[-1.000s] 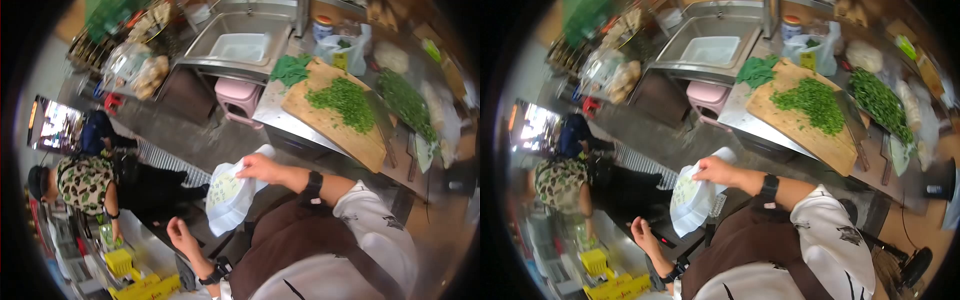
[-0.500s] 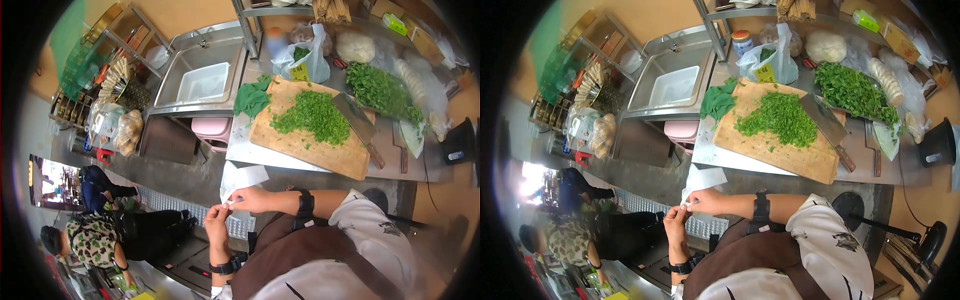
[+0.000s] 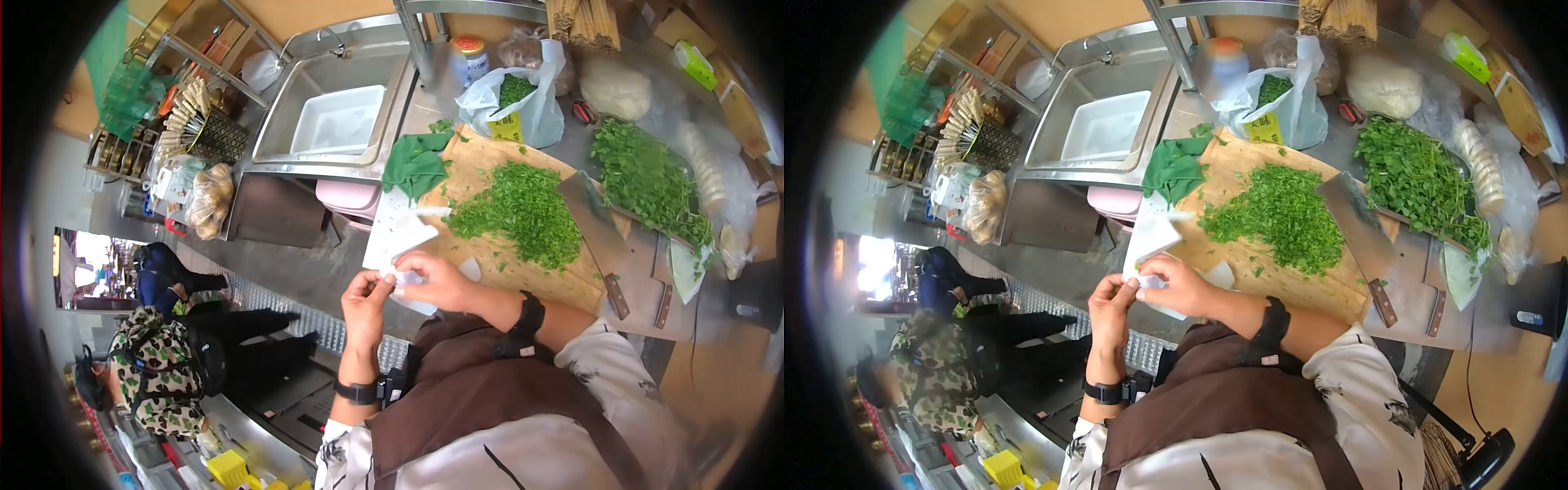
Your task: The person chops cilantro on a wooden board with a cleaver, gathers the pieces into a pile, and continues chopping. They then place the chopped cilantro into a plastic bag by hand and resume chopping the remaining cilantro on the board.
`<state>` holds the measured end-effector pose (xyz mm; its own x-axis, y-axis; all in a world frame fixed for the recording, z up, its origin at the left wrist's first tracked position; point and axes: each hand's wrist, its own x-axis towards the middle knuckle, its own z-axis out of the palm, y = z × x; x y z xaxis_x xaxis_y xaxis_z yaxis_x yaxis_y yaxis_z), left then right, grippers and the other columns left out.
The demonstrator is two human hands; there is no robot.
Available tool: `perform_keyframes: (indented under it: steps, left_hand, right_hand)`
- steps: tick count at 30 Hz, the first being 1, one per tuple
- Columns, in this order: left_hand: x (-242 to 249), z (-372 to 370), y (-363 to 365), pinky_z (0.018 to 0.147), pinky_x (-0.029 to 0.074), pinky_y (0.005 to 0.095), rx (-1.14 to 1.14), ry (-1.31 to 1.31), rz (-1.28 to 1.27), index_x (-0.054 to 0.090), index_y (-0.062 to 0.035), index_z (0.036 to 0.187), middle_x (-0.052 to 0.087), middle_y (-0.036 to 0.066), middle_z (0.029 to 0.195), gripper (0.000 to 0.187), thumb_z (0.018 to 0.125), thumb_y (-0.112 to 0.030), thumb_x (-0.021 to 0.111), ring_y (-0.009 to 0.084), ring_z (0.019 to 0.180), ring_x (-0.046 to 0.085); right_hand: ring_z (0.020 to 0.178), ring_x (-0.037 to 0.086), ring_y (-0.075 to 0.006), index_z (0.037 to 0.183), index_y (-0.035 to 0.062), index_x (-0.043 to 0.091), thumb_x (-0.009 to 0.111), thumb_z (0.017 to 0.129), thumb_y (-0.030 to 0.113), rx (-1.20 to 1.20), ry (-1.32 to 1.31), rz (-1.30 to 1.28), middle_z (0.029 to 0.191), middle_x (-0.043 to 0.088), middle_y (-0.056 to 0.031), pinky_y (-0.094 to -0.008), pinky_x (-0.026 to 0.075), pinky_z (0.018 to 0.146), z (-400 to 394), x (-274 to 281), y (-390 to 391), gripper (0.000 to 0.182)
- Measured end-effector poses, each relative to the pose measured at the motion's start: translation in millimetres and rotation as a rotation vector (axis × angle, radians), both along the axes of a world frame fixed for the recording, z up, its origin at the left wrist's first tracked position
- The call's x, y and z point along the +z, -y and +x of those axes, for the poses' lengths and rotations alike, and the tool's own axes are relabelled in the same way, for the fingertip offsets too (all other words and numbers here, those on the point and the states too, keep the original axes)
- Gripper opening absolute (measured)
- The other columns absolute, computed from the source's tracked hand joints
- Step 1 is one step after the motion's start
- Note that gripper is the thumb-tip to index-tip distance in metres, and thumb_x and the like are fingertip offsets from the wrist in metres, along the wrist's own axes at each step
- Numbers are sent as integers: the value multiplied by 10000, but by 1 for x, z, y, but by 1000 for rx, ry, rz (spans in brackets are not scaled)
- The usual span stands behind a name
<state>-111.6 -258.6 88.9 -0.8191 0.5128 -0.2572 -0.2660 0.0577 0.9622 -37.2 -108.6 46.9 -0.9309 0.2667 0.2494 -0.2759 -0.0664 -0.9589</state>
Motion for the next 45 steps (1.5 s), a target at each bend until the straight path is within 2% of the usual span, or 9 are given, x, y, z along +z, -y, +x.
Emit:
perform_keyframes:
  steps: [6,11,19,22,27,30,34,37,45]
  left_hand:
    - [1,-35,-22,785,504,284,69,141,330,576,-40,963,660,63,938,35,944,-58,599,122,818,613]
    - [-6,-119,-8,887,530,386,143,423,664,587,-18,1040,676,113,1078,158,988,-152,524,210,1019,655]
    - [-60,-179,-14,757,533,346,178,143,-16,538,-9,1061,646,89,942,112,965,-65,521,219,896,655]
    - [-63,-174,-46,841,493,436,267,-1244,-406,551,-3,1146,643,121,949,257,890,9,551,298,985,631]
    - [-41,-169,-112,994,404,468,-682,-1118,0,642,-4,1058,616,186,1126,334,726,16,617,394,1124,552]
    - [-96,-187,-158,1072,334,497,-930,-1181,-459,673,-48,1050,579,189,1231,331,719,-50,659,387,1232,487]
    - [-76,-181,-180,1140,161,615,-803,-1407,-581,662,-99,1098,434,158,1441,472,671,-263,779,387,1436,222]
    - [-60,-179,-187,1151,113,615,-825,-1307,-940,560,-111,1273,372,152,1499,776,622,-443,823,388,1468,139]
    - [-51,-201,-193,1136,67,649,-808,-1062,-1108,494,-123,1380,337,174,1530,996,585,-639,799,473,1453,108]
  right_hand:
    - [727,638,-163,1018,-7,609,642,893,85,-210,315,-414,1008,653,-119,-264,534,673,-22,15,-44,159]
    - [776,661,-235,953,-5,534,545,926,42,-564,196,-836,955,640,-146,-404,602,673,-37,9,-105,55]
    - [839,592,-163,1005,-18,569,556,942,95,-1028,126,-387,905,626,-87,-304,488,785,-62,-5,-184,129]
    - [822,571,-121,959,-9,610,613,939,159,-1008,254,-146,888,626,-59,-285,471,755,-88,-5,-196,169]
    - [930,582,-287,1093,-55,596,642,899,200,-1078,490,492,1000,618,-187,-365,455,865,-112,0,-213,324]
    - [1059,534,-395,1257,-56,510,610,876,128,-1228,124,1140,1159,563,-229,-431,422,959,-110,25,-185,434]
    - [1031,584,-335,1120,-9,553,538,864,83,-366,-48,1178,1083,610,-174,-423,472,891,-106,19,-140,272]
    - [953,631,-319,1109,-6,574,532,853,37,-185,562,1097,997,643,-153,-415,508,791,-116,-17,-131,263]
    - [975,628,-264,998,65,635,544,833,106,-406,800,1466,1013,662,-111,-422,495,760,-92,-26,-192,193]
